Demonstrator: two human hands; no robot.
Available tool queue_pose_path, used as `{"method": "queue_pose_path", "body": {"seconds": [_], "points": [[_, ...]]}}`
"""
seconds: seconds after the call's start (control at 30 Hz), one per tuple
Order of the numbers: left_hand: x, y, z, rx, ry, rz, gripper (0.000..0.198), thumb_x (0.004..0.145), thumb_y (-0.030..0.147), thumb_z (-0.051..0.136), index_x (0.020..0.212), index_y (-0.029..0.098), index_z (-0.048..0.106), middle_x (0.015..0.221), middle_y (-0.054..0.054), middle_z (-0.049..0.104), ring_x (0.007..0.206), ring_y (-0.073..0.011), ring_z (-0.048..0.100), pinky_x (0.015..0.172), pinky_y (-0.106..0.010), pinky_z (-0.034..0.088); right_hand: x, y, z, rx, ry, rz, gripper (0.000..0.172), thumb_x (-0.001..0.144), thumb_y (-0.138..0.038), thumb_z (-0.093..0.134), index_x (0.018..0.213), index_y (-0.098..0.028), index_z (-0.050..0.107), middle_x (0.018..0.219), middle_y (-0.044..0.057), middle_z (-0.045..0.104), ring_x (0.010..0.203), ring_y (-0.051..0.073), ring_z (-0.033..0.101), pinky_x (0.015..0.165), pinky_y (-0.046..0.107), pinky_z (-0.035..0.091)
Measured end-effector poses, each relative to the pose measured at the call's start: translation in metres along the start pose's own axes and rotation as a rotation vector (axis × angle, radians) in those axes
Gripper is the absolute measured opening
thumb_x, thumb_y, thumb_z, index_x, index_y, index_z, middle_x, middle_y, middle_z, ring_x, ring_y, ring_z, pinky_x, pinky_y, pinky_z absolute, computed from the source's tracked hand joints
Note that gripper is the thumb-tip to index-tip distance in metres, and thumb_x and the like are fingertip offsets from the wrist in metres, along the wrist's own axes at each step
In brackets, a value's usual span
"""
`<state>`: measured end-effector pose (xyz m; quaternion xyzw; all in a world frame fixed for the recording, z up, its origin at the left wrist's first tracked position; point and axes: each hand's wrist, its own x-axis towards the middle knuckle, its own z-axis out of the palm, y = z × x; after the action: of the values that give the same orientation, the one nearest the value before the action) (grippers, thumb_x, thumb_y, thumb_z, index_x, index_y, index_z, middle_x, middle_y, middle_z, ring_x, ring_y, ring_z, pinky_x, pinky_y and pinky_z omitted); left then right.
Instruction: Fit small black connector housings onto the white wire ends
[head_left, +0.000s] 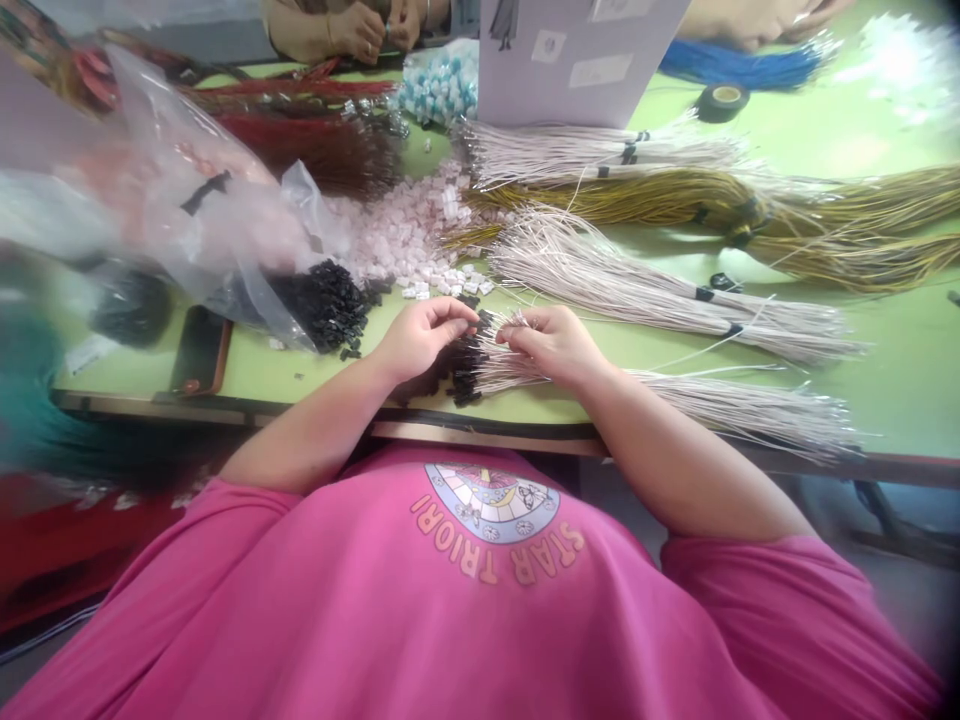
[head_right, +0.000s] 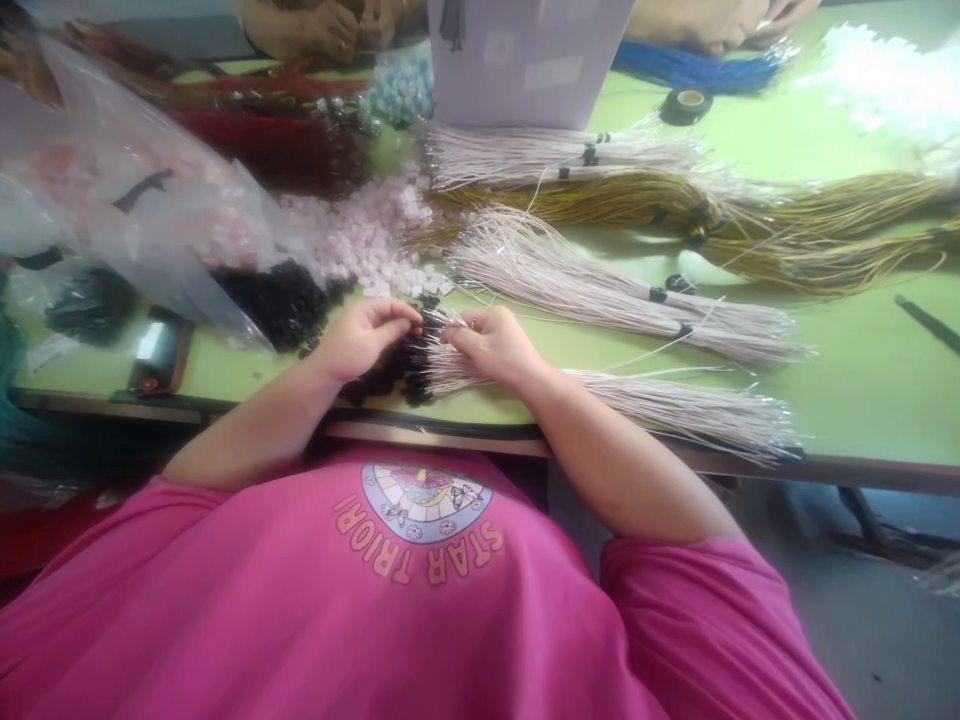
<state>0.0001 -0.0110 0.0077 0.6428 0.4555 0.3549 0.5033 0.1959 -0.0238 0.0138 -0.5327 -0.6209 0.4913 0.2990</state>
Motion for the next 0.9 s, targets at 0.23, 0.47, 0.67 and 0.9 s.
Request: {"method": "queue_pose_path", "body": {"seconds": [0.23,0.47,0.67,0.9], "points": [[-0.0026,0.0021,0.0003,0.072,0.002,-0.008,0.020,0.074,0.030,0.061,0.086,0.014,0.066,0.086,-0.005,0.069,0.078,-0.0143,0.062,0.077,-0.029,0.049,0.0010,0.0022,0.0020,-0.060,0.011,-0.035,0.029,0.070,-0.039,0.053,0.069,-0.012,0.063,0.049,-0.004,0.040,0.047,0.006,0.033,0.045,0.022,0.026],[-0.0039,0.0027,0.0006,0.124,0.018,-0.008,0.023,0.073,0.033,0.062,0.086,0.014,0.067,0.085,-0.005,0.069,0.077,-0.0150,0.062,0.077,-0.030,0.049,0.0013,0.0014,0.0007,-0.075,0.010,-0.038,0.029,0.070,-0.039,0.053,0.069,-0.012,0.064,0.050,-0.003,0.043,0.048,0.007,0.036,0.047,0.022,0.028],[-0.0034,0.0004,0.0007,0.073,0.024,-0.012,0.022,0.073,0.032,0.062,0.086,0.014,0.067,0.084,-0.005,0.069,0.077,-0.0150,0.062,0.077,-0.030,0.049,0.0007,0.0023,0.0010,-0.074,0.008,-0.036,0.027,0.070,-0.038,0.054,0.067,-0.013,0.063,0.050,-0.003,0.043,0.049,0.008,0.037,0.048,0.022,0.029],[-0.0032,-0.0006,0.0046,0.210,-0.016,0.065,0.021,0.074,0.032,0.061,0.083,0.015,0.069,0.084,-0.005,0.068,0.079,-0.0157,0.062,0.077,-0.029,0.048,0.0020,0.0057,0.0031,-0.086,-0.080,-0.099,0.029,0.072,-0.040,0.052,0.065,-0.012,0.060,0.054,-0.003,0.044,0.053,0.008,0.035,0.052,0.022,0.030]]}}
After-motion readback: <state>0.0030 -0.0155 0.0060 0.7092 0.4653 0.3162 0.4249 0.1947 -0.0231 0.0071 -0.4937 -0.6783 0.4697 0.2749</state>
